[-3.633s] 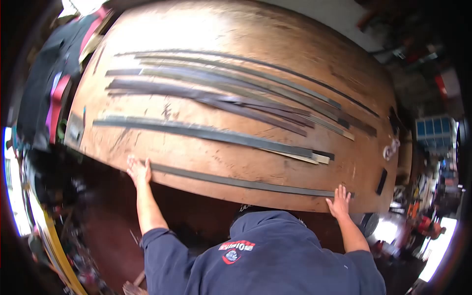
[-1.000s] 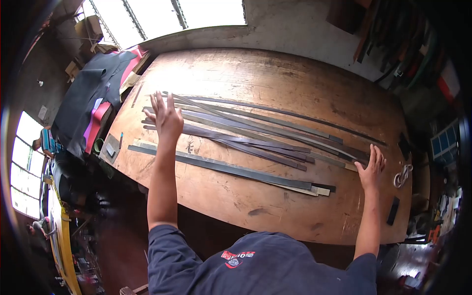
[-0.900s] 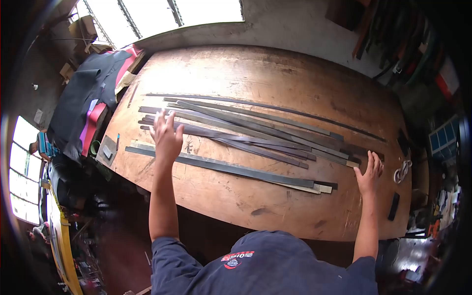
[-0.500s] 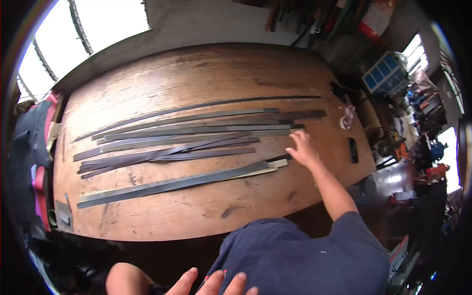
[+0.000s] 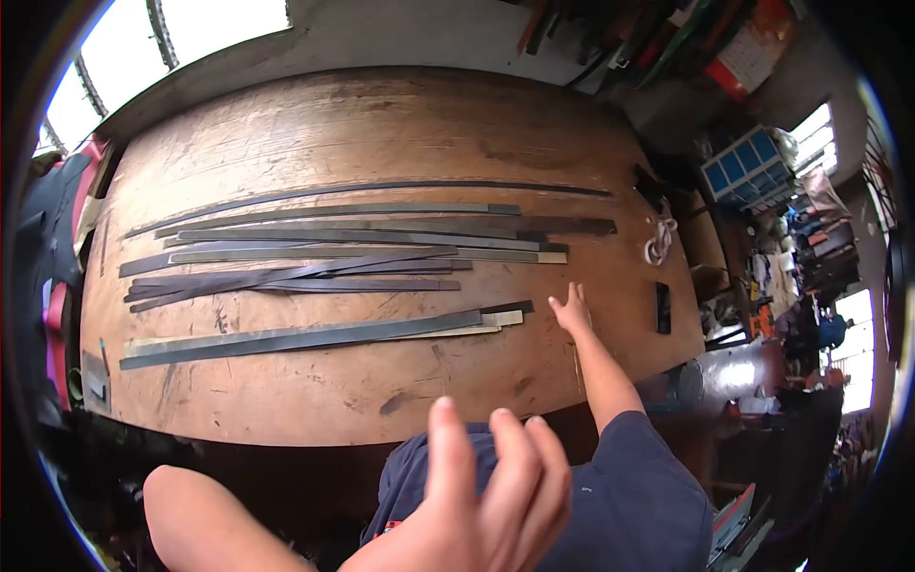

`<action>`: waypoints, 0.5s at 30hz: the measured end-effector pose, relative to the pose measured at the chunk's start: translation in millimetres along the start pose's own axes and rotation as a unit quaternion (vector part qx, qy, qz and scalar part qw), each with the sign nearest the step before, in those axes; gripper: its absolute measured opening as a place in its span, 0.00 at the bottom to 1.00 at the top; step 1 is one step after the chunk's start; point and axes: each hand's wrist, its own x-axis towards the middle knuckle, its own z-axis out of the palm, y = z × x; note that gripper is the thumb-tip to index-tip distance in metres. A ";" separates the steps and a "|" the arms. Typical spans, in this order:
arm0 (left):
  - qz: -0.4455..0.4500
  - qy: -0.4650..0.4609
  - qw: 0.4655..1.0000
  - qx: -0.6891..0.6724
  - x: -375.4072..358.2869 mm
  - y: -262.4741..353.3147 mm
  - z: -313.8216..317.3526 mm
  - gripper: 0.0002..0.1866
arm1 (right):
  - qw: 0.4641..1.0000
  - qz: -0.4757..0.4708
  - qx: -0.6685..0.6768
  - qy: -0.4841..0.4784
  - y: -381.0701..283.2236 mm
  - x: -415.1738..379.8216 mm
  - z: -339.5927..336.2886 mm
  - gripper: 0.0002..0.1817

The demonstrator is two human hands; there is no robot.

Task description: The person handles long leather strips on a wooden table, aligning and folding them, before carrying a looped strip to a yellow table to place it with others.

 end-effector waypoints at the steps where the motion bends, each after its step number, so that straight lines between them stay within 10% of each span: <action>1: 0.007 0.009 1.000 -0.005 17.1 6.9 2.3 0.21 | 1.000 0.005 -0.006 0.006 -1.7 11.2 -4.6 0.46; 7: -0.011 0.006 0.985 -0.170 99.4 38.1 30.8 0.19 | 0.999 -0.012 -0.008 0.039 -21.3 95.1 16.5 0.44; 9: -0.025 -0.134 0.957 -0.255 110.3 35.5 60.2 0.23 | 0.997 -0.034 -0.006 0.064 -33.9 116.4 30.7 0.43; 12: -0.331 -0.115 0.837 -0.420 82.0 49.1 155.8 0.22 | 0.993 -0.036 -0.056 0.096 -81.3 107.3 50.9 0.41; 15: -0.602 -0.039 0.747 -0.279 -16.5 123.0 282.5 0.21 | 0.988 -0.087 0.004 0.124 -115.4 101.8 68.3 0.38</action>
